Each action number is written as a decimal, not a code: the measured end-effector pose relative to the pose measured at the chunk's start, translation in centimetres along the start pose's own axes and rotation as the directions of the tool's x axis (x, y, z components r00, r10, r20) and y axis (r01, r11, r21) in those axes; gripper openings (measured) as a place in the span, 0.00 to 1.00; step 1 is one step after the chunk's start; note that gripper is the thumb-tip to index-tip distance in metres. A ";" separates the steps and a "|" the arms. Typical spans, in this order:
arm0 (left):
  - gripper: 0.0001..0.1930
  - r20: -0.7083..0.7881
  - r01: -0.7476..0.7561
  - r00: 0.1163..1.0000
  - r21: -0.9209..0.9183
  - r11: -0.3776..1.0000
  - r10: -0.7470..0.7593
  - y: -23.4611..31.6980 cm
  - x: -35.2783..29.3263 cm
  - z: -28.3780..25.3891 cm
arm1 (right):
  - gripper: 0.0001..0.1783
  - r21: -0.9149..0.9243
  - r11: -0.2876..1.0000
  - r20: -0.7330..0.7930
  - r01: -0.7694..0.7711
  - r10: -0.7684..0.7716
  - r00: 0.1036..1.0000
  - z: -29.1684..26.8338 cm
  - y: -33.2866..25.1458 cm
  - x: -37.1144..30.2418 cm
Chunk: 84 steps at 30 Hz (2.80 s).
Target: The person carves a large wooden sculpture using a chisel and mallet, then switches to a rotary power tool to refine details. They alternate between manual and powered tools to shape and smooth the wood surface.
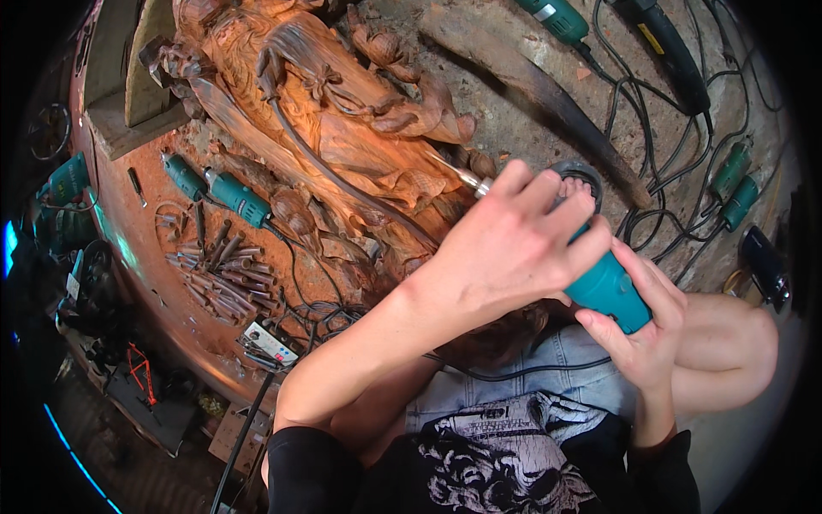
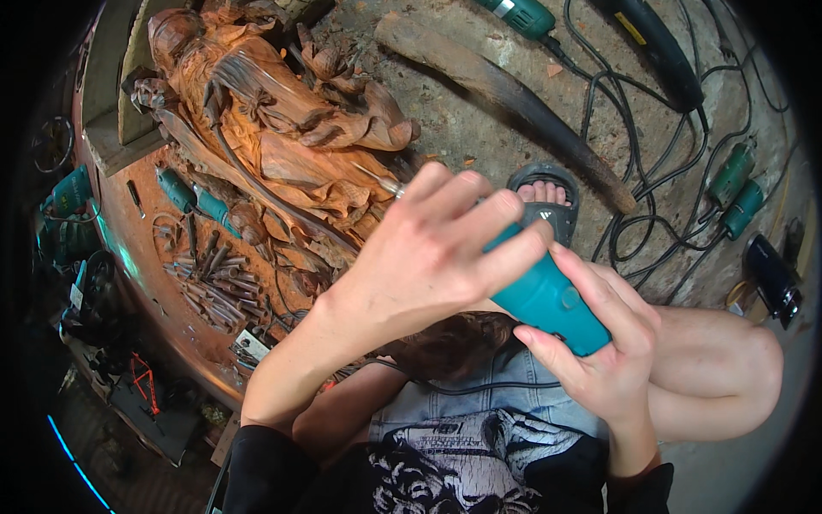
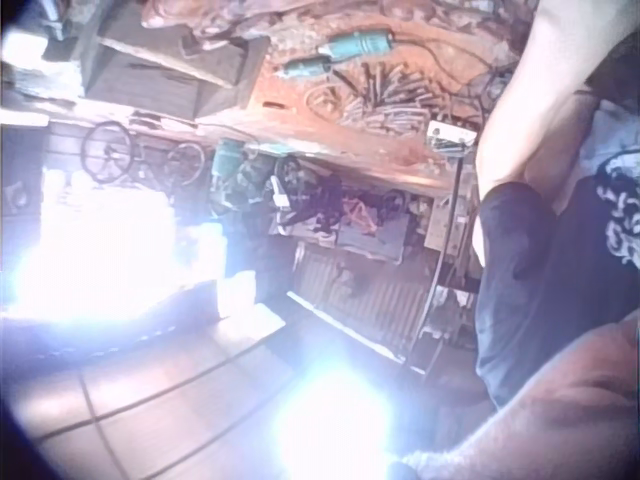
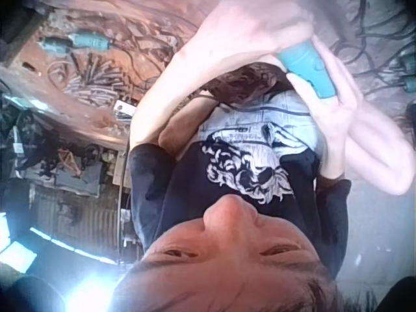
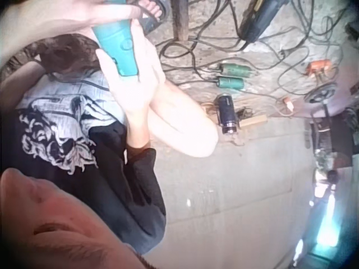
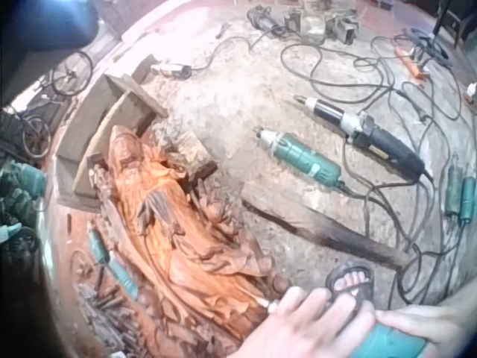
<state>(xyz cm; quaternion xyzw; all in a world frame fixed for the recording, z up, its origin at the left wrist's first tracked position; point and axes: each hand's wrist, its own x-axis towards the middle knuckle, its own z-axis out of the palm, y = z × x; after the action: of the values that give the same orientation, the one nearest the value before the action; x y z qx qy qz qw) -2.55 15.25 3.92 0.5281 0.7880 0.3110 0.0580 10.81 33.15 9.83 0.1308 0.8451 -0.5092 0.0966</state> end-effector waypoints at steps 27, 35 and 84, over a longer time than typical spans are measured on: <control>0.26 0.152 0.292 0.950 -0.117 0.949 -0.274 -0.8 0.3 -1.3 | 0.34 0.074 0.997 -0.026 -0.032 0.034 0.999 1.8 0.4 3.0; 0.30 0.219 0.260 0.950 -0.151 0.954 -0.224 -0.7 0.6 -1.6 | 0.35 0.062 0.998 -0.020 -0.023 0.024 1.000 1.5 0.7 2.3; 0.35 0.190 0.281 0.949 -0.138 0.950 -0.253 -0.8 0.4 -1.5 | 0.35 0.021 0.999 -0.040 0.032 -0.031 0.999 1.5 0.7 3.4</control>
<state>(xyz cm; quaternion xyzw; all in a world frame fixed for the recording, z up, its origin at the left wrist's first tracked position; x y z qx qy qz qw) -4.02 14.79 4.72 0.4344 0.8164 0.3176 0.2097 7.81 32.53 7.55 0.1287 0.8432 -0.5172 0.0704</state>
